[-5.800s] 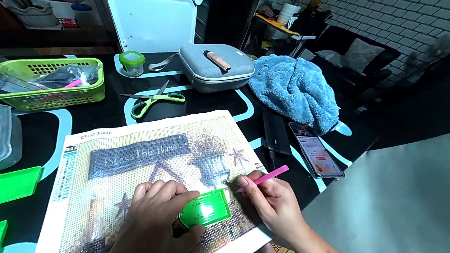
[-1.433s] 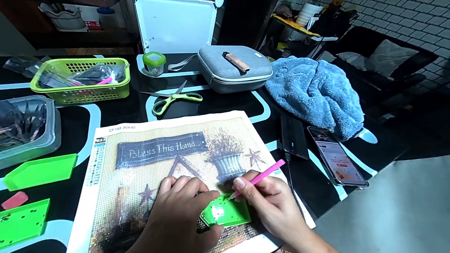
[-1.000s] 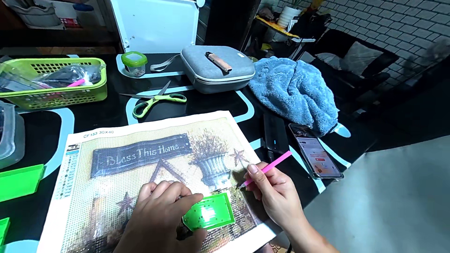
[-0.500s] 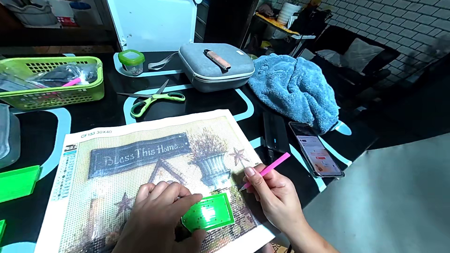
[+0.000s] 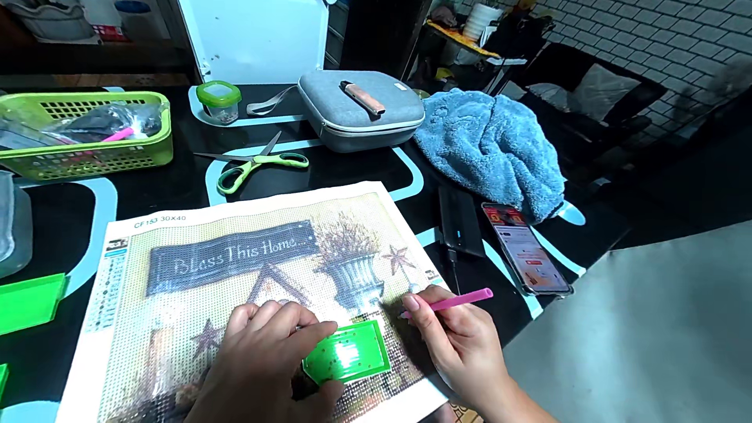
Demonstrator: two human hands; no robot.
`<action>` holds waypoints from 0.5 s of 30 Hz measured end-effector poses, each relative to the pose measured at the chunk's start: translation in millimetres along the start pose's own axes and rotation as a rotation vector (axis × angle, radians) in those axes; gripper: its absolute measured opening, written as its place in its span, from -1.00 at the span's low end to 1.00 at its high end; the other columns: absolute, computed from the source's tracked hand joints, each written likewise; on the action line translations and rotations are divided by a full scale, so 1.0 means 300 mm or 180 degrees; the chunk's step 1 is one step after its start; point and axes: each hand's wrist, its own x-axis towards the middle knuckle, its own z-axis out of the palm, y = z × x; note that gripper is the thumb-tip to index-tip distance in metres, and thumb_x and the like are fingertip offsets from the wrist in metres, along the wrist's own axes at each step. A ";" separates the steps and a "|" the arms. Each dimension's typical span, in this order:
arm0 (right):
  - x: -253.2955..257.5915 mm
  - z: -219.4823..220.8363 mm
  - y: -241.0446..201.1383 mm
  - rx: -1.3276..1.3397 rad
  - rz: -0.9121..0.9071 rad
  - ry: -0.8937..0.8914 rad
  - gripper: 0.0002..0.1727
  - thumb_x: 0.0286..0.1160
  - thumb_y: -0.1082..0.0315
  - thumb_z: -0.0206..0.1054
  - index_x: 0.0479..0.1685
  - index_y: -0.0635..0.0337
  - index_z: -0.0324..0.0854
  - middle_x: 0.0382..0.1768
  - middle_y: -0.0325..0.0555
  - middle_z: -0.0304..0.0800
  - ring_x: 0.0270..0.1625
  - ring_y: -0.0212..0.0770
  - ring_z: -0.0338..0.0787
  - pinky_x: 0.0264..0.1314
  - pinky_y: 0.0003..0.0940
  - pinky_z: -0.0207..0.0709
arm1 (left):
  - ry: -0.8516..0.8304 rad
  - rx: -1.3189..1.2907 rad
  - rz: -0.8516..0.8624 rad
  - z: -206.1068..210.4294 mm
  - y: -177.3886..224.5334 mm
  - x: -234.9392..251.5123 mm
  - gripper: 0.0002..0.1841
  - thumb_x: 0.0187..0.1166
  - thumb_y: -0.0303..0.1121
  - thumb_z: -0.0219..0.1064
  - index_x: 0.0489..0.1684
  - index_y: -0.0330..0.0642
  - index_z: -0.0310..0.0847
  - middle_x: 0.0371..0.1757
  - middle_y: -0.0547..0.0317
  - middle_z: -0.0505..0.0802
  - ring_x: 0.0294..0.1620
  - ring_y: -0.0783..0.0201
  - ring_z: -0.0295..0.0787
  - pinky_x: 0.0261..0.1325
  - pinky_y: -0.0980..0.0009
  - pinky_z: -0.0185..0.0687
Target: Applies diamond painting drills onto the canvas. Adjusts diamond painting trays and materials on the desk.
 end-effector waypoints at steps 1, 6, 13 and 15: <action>0.001 -0.005 -0.001 0.0123 0.0120 -0.0007 -0.64 0.81 0.17 0.18 -0.30 0.20 0.71 -0.45 -0.31 0.76 -0.40 -0.64 0.68 -0.32 -0.75 0.56 | 0.0030 -0.0001 0.0019 0.003 -0.002 -0.001 -0.49 0.33 0.24 0.38 0.09 0.18 0.89 -0.10 0.25 0.87 -0.13 0.19 0.69 0.09 0.04 0.32; 0.028 -0.003 -0.032 0.1202 0.0804 0.0106 -0.71 0.77 0.23 0.21 -0.34 0.04 0.73 -0.46 -0.42 0.80 -0.47 -0.61 0.71 -0.41 -0.74 0.59 | 0.0121 0.0010 0.0017 0.010 -0.004 -0.003 -0.50 0.28 0.23 0.41 0.09 0.23 0.89 -0.09 0.30 0.88 -0.14 0.24 0.71 0.09 0.05 0.36; 0.040 0.091 -0.079 0.1225 0.0134 -0.0502 -0.68 0.81 0.26 0.19 -0.27 0.27 0.71 -0.42 -0.22 0.79 -0.33 -0.52 0.78 -0.23 -0.61 0.68 | 0.0370 0.0183 0.0171 0.041 -0.022 -0.006 -0.47 0.32 0.34 0.28 0.05 0.28 0.88 -0.16 0.37 0.86 -0.21 0.30 0.68 0.04 0.11 0.37; 0.043 0.104 -0.079 0.1151 0.0106 -0.0565 -0.66 0.81 0.24 0.20 -0.28 0.28 0.71 -0.42 -0.20 0.79 -0.32 -0.49 0.77 -0.22 -0.59 0.68 | 0.0420 0.0208 0.0188 0.045 -0.023 -0.006 -0.47 0.33 0.34 0.26 0.02 0.27 0.87 -0.17 0.37 0.85 -0.22 0.30 0.68 0.03 0.13 0.38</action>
